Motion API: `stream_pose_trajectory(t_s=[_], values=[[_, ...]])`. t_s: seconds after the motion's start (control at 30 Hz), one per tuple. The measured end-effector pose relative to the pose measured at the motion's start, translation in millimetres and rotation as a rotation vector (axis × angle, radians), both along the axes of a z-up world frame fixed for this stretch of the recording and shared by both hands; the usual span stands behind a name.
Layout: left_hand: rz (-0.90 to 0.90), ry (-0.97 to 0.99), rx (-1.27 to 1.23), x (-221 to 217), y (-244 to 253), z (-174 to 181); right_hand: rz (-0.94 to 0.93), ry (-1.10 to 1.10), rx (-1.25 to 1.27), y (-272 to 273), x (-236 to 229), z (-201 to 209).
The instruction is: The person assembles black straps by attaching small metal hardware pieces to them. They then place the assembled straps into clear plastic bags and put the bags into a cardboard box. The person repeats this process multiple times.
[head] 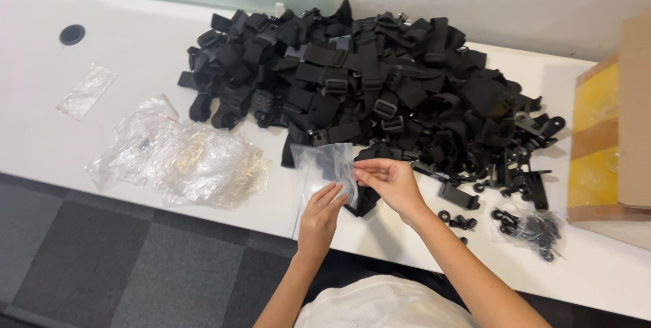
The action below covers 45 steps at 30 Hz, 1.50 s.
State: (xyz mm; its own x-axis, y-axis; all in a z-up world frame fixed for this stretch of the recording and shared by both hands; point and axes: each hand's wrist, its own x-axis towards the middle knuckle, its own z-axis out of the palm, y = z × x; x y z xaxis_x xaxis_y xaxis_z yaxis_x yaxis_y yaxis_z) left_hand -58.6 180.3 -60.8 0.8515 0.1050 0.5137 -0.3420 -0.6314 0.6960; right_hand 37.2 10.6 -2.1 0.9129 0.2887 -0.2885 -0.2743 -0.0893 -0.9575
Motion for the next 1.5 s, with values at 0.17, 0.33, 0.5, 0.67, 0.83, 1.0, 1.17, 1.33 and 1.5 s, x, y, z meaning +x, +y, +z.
stream_pose_trajectory(t_s=[0.17, 0.33, 0.5, 0.67, 0.83, 1.0, 1.17, 1.33, 1.5], values=[[-0.098, 0.116, -0.153, 22, -18, -21, -0.041, -0.004, -0.084, -24, 4, -15], [0.057, 0.315, -0.236, 48, -26, -37, 0.014, 0.064, -0.266, -23, -5, -62], [0.189, 0.621, -0.05, 67, -29, -56, 0.022, 0.127, -0.237, -27, -15, -75], [0.146, 0.62, 0.059, 83, -34, -73, -0.038, 0.133, -0.206, -20, -19, -71], [0.14, 0.586, -0.168, 82, -33, -52, -0.143, 0.141, -0.135, -23, -16, -66], [0.143, 0.532, -0.291, 72, -34, 3, -0.216, 0.002, -0.058, -19, -9, -49], [0.113, 0.466, -0.308, 71, -40, 51, -0.341, -0.13, 0.016, -11, -3, -22], [0.186, 0.739, -0.192, 68, -39, 85, -0.404, -0.128, 0.008, -6, -4, -3], [-0.003, 0.393, -0.367, 77, -35, 71, -0.4, -0.131, 0.09, -7, 2, -3]])
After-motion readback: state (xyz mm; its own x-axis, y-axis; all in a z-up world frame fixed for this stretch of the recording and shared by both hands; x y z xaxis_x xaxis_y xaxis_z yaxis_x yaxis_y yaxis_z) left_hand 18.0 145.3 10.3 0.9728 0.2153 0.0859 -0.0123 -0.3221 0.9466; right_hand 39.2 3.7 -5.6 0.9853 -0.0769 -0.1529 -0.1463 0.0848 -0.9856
